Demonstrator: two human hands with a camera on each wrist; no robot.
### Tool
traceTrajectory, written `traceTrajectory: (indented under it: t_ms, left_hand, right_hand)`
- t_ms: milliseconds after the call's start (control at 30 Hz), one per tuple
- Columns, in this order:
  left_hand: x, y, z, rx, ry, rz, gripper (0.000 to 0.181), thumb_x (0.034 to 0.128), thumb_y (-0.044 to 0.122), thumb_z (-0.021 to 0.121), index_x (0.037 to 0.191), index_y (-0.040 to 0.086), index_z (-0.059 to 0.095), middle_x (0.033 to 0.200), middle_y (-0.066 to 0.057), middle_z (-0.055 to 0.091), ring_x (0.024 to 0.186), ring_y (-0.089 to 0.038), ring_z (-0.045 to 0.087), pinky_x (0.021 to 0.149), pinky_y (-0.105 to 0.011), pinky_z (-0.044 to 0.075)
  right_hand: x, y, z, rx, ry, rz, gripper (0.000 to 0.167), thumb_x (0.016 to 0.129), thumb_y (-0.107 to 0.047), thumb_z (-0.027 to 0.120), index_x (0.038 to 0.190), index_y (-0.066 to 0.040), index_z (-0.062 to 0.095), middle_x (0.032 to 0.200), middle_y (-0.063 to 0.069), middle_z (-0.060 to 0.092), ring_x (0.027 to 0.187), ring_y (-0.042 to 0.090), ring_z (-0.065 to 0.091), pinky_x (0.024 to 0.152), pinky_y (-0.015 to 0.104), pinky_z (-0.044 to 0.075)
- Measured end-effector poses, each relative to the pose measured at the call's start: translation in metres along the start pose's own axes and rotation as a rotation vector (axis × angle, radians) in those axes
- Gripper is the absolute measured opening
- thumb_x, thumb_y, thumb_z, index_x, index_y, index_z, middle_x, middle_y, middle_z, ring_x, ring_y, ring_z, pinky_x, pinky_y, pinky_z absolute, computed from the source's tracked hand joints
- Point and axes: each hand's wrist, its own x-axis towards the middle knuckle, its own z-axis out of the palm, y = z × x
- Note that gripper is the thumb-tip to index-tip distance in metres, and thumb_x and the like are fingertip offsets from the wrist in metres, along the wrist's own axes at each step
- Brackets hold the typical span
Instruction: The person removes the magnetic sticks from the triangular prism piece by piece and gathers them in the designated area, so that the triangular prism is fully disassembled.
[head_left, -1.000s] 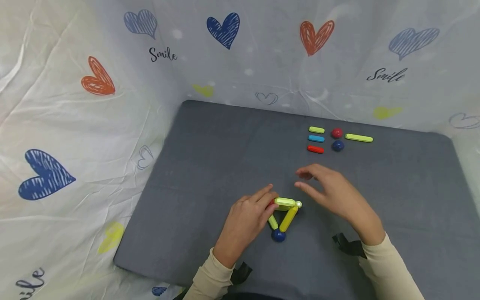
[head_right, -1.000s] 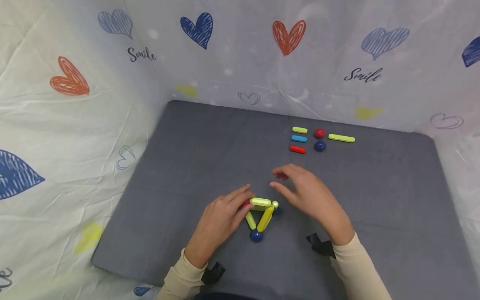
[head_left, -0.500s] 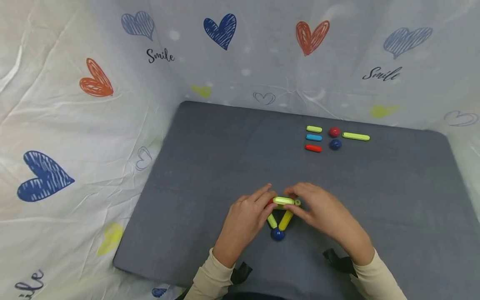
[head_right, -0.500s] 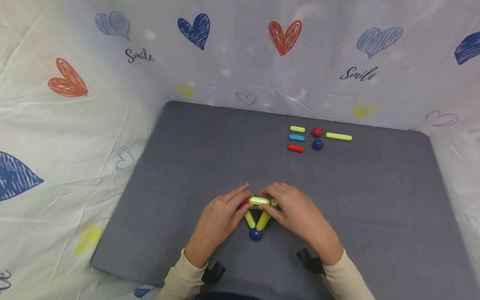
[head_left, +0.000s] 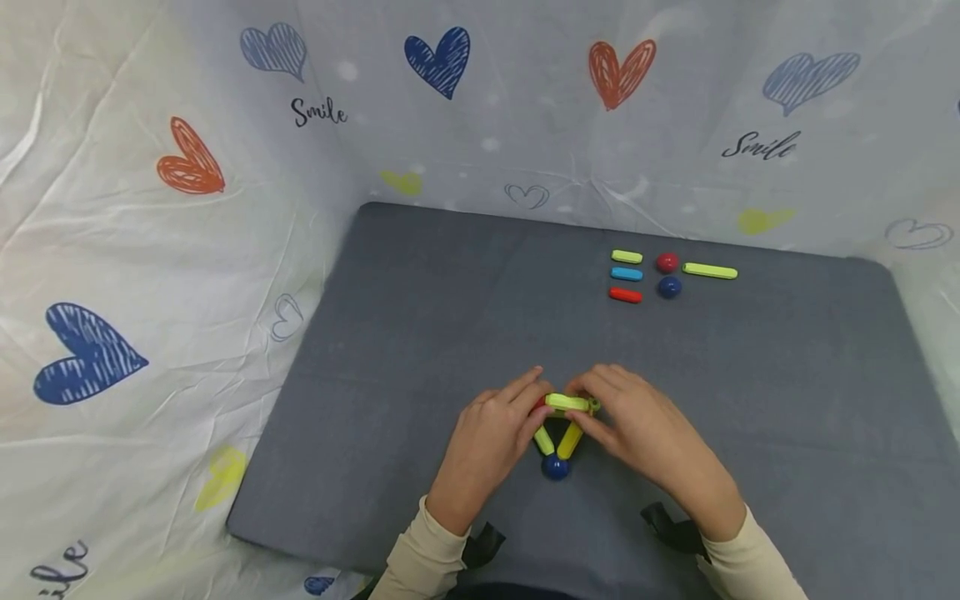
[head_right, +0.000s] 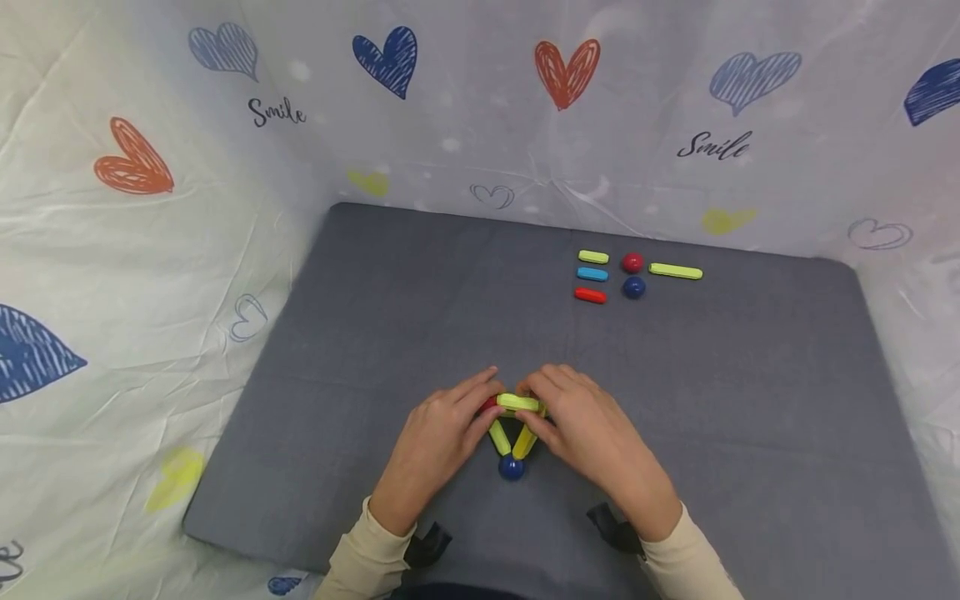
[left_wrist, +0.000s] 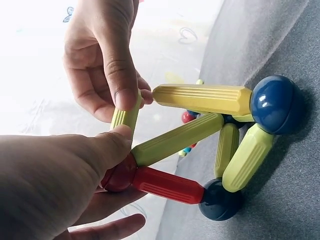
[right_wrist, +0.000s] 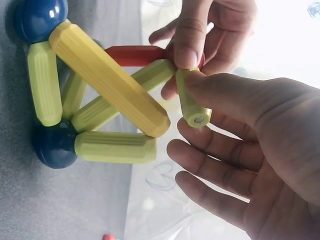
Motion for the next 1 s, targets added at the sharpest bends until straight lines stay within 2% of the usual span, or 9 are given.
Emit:
traceTrajectory:
  t_ms: [267,433,600,800,1000]
  left_hand:
    - [0.0,0.0,0.0,-0.005,-0.001,0.003,0.028,0.1065,0.035,0.066,0.13,0.022,0.072,0.147,-0.003,0.065,0.092,-0.02,0.076,0.084,-0.039,0.062]
    - [-0.001,0.0,0.0,-0.007,0.003,0.005,0.028,0.105,0.033,0.069,0.13,0.021,0.072,0.147,-0.003,0.065,0.09,-0.019,0.076,0.084,-0.039,0.062]
    - [-0.001,0.0,0.0,-0.02,0.0,0.0,0.027,0.1036,0.031,0.072,0.129,0.021,0.073,0.147,-0.003,0.065,0.091,-0.017,0.076,0.086,-0.039,0.062]
    - [-0.001,0.0,0.0,-0.033,0.004,-0.002,0.027,0.1032,0.03,0.072,0.128,0.02,0.074,0.146,-0.003,0.066,0.096,-0.018,0.076,0.086,-0.039,0.062]
    - [-0.001,0.0,0.001,-0.029,0.013,0.006,0.026,0.104,0.032,0.071,0.127,0.02,0.074,0.146,-0.004,0.065,0.093,-0.019,0.076,0.084,-0.037,0.062]
  right_hand:
    - [-0.003,-0.004,-0.004,-0.025,0.003,-0.006,0.028,0.088,-0.02,0.09,0.109,-0.018,0.071,0.098,-0.009,0.066,0.086,0.011,0.061,0.078,0.036,0.056]
    - [-0.004,0.004,-0.015,-0.018,0.031,0.013,0.028,0.089,-0.02,0.089,0.109,-0.019,0.071,0.099,-0.009,0.067,0.089,0.009,0.061,0.08,0.038,0.057]
    - [-0.003,0.022,-0.025,0.015,0.097,0.074,0.027,0.091,-0.018,0.087,0.112,-0.018,0.07,0.104,-0.008,0.067,0.095,0.01,0.063,0.08,0.041,0.058]
    - [0.003,0.049,-0.028,0.015,0.169,0.156,0.029,0.091,-0.014,0.086,0.116,-0.013,0.071,0.106,-0.001,0.068,0.096,0.02,0.066,0.082,0.048,0.058]
    - [0.018,0.084,-0.017,-0.012,0.143,0.284,0.023,0.098,-0.016,0.08,0.118,-0.009,0.071,0.106,0.006,0.068,0.095,0.028,0.066,0.079,0.051,0.056]
